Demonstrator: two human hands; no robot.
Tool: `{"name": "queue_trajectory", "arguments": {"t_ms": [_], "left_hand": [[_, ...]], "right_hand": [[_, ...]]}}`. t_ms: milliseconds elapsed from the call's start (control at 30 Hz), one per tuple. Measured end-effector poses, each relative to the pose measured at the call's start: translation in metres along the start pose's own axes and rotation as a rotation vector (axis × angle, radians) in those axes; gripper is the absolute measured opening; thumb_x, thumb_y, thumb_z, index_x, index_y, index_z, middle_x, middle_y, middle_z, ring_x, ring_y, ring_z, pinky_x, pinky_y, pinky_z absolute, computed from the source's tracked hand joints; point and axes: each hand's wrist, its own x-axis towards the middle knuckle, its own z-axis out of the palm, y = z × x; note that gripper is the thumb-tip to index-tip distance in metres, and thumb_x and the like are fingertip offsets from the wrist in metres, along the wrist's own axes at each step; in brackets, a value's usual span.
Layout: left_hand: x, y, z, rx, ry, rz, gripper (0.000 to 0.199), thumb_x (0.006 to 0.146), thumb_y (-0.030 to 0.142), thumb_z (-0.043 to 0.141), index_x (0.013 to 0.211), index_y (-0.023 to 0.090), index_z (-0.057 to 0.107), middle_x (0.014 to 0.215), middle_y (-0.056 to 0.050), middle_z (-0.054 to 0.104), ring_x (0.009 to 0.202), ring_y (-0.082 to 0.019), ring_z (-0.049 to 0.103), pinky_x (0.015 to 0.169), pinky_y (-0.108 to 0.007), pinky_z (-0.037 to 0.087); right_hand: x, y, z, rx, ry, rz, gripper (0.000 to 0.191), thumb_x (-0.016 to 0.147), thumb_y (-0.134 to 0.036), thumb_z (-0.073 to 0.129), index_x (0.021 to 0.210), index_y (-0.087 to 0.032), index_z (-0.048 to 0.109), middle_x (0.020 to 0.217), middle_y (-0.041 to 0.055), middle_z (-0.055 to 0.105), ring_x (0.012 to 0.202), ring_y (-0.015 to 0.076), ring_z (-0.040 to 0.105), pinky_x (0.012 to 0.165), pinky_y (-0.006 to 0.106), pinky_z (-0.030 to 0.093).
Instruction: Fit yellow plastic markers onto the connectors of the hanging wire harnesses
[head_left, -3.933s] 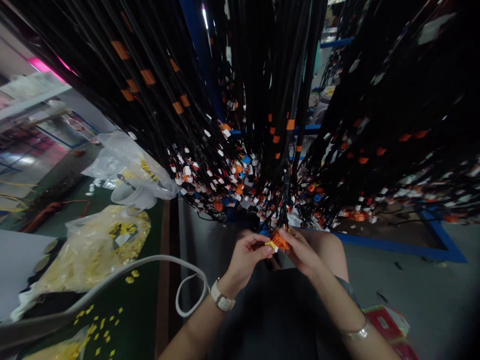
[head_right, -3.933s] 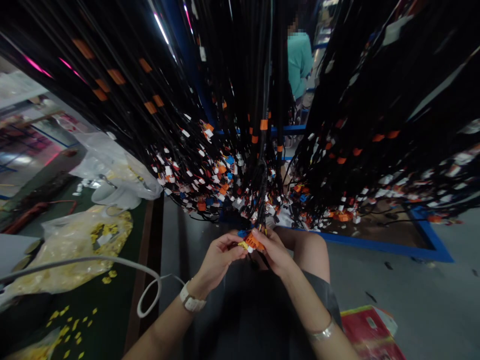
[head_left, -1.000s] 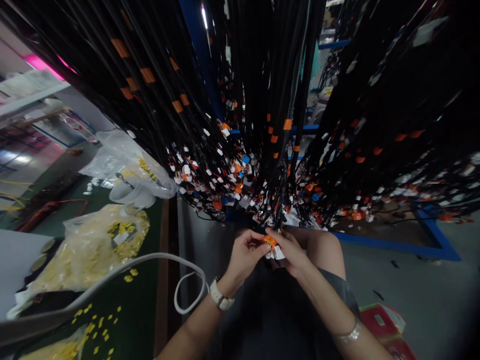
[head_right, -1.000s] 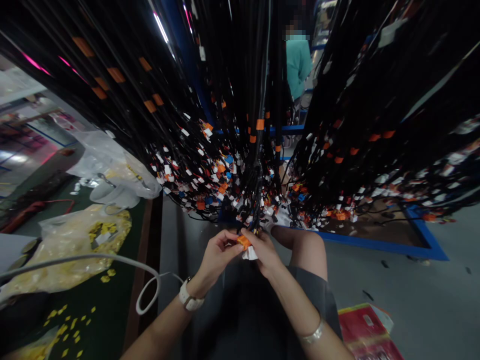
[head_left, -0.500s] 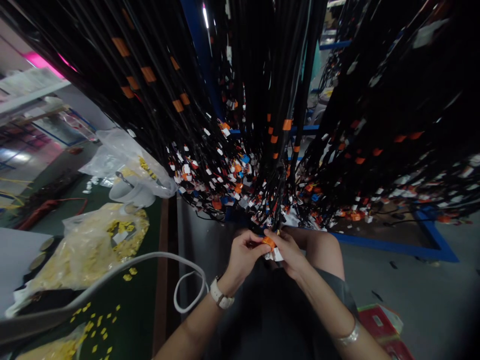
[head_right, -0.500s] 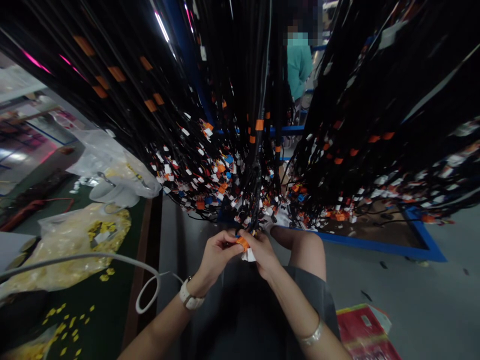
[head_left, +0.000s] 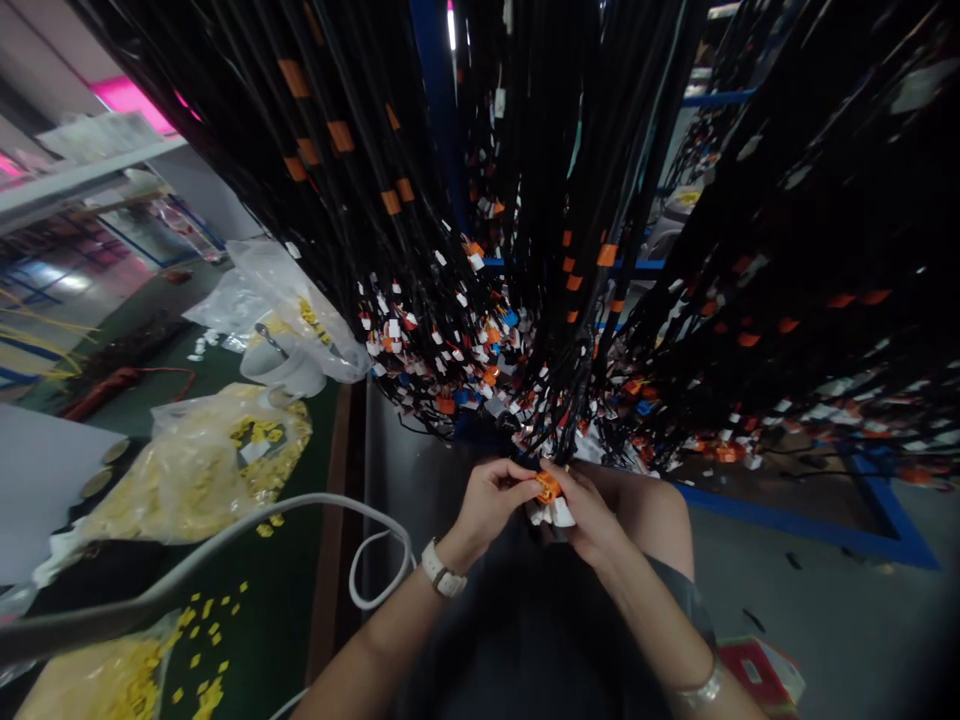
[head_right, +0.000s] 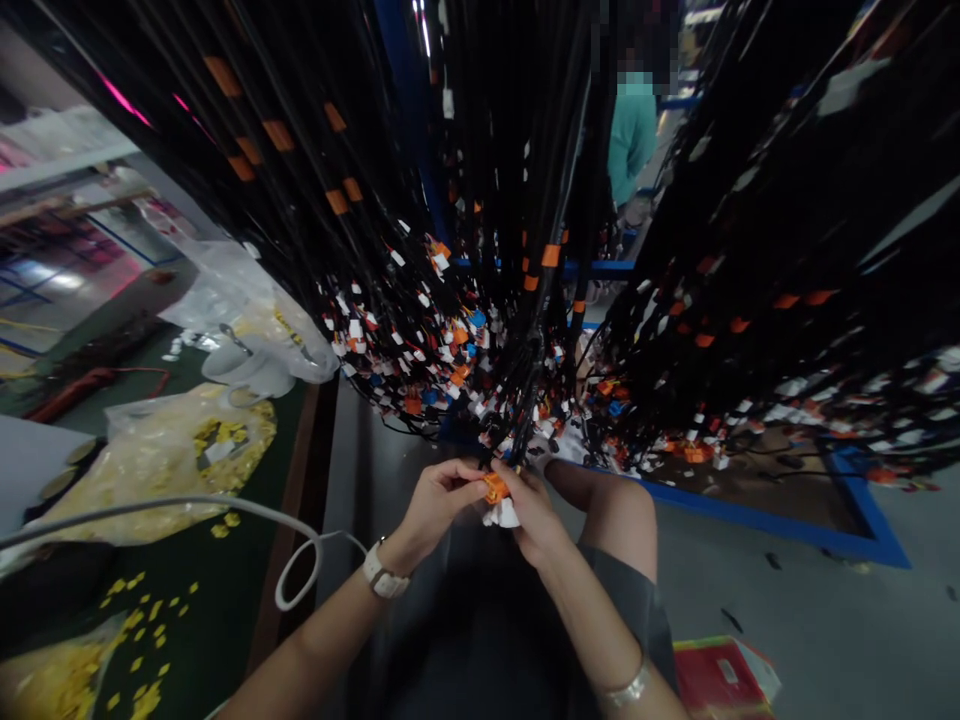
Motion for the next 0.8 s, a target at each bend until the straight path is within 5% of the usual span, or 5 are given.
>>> {"name": "queue_trajectory", "arguments": {"t_ms": [233,367,567,800], "left_hand": [[0.0,-0.002,0.004,0.053,0.082,0.053,0.021,0.063,0.028,0.073,0.073,0.012,0.065,0.071,-0.003,0.065,0.064,-0.012,0.057,0.063,-0.022,0.044],[0.001,-0.004,0.005,0.059,0.107,0.021,0.021,0.066,0.031,0.069,0.075,0.012,0.064,0.066,-0.002,0.062,0.059,-0.011,0.053,0.059,-0.022,0.042],[-0.001,-0.007,0.007,0.17,0.229,0.059,0.016,0.072,0.028,0.061,0.071,0.012,0.062,0.061,0.001,0.056,0.056,-0.009,0.047,0.055,-0.02,0.037],[-0.013,0.005,0.015,0.354,0.161,0.232,0.014,0.076,0.027,0.056,0.074,0.014,0.062,0.07,-0.002,0.059,0.064,-0.011,0.052,0.06,-0.021,0.04]], "right_hand": [[0.004,0.002,0.0,-0.015,0.048,-0.01,0.027,0.058,-0.034,0.076,0.068,-0.016,0.06,0.051,-0.0038,0.058,0.043,0.0097,0.05,0.042,0.021,0.037],[0.01,-0.008,-0.013,-0.015,-0.052,0.086,0.024,0.06,-0.03,0.076,0.072,-0.016,0.061,0.056,-0.0032,0.061,0.042,0.0093,0.05,0.039,0.021,0.038],[0.019,-0.029,-0.027,0.09,-0.031,0.213,0.01,0.074,-0.025,0.067,0.074,-0.018,0.06,0.056,-0.0038,0.061,0.042,0.0089,0.053,0.04,0.019,0.044],[0.02,-0.045,-0.046,0.138,-0.07,0.203,0.011,0.084,-0.024,0.054,0.086,-0.015,0.059,0.076,0.0051,0.069,0.064,0.0154,0.066,0.063,0.029,0.055]]}}
